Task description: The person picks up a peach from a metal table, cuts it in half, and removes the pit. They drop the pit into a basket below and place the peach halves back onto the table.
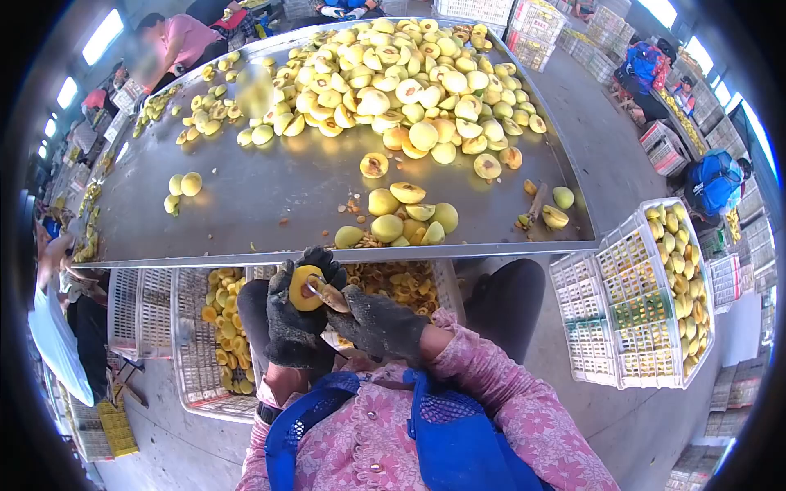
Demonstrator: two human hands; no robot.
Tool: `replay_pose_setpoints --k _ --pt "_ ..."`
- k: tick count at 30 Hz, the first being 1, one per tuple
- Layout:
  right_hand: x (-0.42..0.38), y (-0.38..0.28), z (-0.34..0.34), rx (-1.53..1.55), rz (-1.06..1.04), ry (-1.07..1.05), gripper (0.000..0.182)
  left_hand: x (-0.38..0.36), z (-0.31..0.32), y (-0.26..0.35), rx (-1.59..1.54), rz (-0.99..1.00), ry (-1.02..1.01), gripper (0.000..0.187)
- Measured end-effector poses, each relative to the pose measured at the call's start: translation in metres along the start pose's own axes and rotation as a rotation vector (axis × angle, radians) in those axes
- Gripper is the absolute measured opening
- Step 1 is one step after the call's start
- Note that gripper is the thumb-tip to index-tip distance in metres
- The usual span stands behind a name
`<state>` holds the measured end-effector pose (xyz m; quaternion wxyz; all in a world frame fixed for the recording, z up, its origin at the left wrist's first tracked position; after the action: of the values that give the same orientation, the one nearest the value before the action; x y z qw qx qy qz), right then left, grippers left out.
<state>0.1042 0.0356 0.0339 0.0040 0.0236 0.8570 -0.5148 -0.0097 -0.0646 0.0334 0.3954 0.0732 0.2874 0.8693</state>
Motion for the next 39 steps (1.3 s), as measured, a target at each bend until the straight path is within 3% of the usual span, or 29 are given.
replay_pose_setpoints --k 4,7,12,14,15,16,17,18,19,21,25,26,27,29,30,32,33,35,36,38,39 --pt "0.008 -0.007 0.001 0.043 -0.037 0.092 0.041 0.000 0.003 -0.005 -0.047 -0.053 0.106 0.046" --pt "0.012 0.012 0.010 0.218 0.129 -0.035 0.038 0.001 0.001 -0.007 0.035 -0.042 0.101 0.045" --pt "0.005 -0.014 -0.002 0.135 0.021 -0.025 0.040 0.004 -0.010 -0.008 0.063 -0.071 0.138 0.041" --pt "0.005 -0.016 -0.004 0.034 0.043 -0.093 0.047 0.003 -0.010 -0.003 0.152 -0.245 0.200 0.035" --pt "0.006 -0.018 -0.005 -0.069 0.057 -0.152 0.052 0.005 -0.018 -0.005 0.152 -0.252 0.198 0.035" --pt "0.009 -0.019 -0.012 -0.068 0.063 -0.147 0.052 0.009 -0.030 -0.009 0.425 -0.135 0.135 0.033" --pt "0.017 -0.037 -0.026 0.115 0.356 -0.341 0.057 0.009 -0.033 -0.008 0.561 -0.080 0.090 0.032" --pt "0.018 -0.033 -0.023 0.219 0.502 -0.427 0.059 0.008 -0.032 -0.007 0.695 -0.020 0.052 0.031" --pt "0.019 -0.028 -0.020 0.305 0.655 -0.503 0.062 0.007 -0.031 -0.007 0.623 -0.050 0.073 0.030" --pt "0.009 0.015 0.004 -0.084 -0.129 -0.139 0.048 0.010 -0.022 -0.014 0.233 -0.219 0.248 0.029" --pt "0.013 -0.014 -0.020 0.450 0.562 -0.312 0.053 0.017 -0.046 -0.020 0.300 -0.279 0.184 0.028" --pt "0.012 -0.003 -0.011 0.455 0.564 -0.313 0.053 0.017 -0.045 -0.019 0.378 -0.254 0.128 0.028" --pt "0.014 0.006 -0.004 0.333 0.300 -0.184 0.053 0.020 -0.058 -0.023 0.380 -0.258 0.132 0.028" --pt "0.015 0.010 -0.002 0.212 0.036 -0.058 0.054 0.026 -0.081 -0.030 0.543 -0.171 0.113 0.033" --pt "0.014 0.011 -0.005 0.307 0.227 -0.218 0.055 0.026 -0.083 -0.030 0.597 -0.142 0.111 0.034" --pt "0.014 0.011 -0.005 0.403 0.420 -0.384 0.057 0.024 -0.079 -0.032 0.838 0.025 0.061 0.042" --pt "0.015 0.014 -0.004 0.500 0.392 -0.362 0.053 0.024 -0.075 -0.033 0.919 0.081 0.048 0.045" --pt "0.018 0.032 0.007 0.597 0.363 -0.342 0.050 0.025 -0.073 -0.033 0.991 0.180 0.000 0.030" --pt "0.020 0.042 0.015 0.545 0.110 -0.292 0.045 0.026 -0.073 -0.034 1.014 0.214 -0.015 0.028" --pt "0.020 0.052 0.027 0.480 -0.148 -0.235 0.041 0.031 -0.080 -0.041 0.346 -0.096 0.180 0.036" --pt "0.019 0.056 0.033 0.719 0.004 -0.271 0.035 0.027 -0.071 -0.047 0.158 -0.143 0.153 0.041"
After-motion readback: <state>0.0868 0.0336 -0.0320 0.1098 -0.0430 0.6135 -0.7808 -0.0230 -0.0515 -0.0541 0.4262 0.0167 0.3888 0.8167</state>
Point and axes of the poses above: each hand's wrist, its own x-axis towards the middle knuckle, its own z-axis out of the palm, y = z × x, the point moved 2 cm from there along x, towards the middle knuckle, and after that the axes turned 1 degree about -y, right-handed, at the moved point
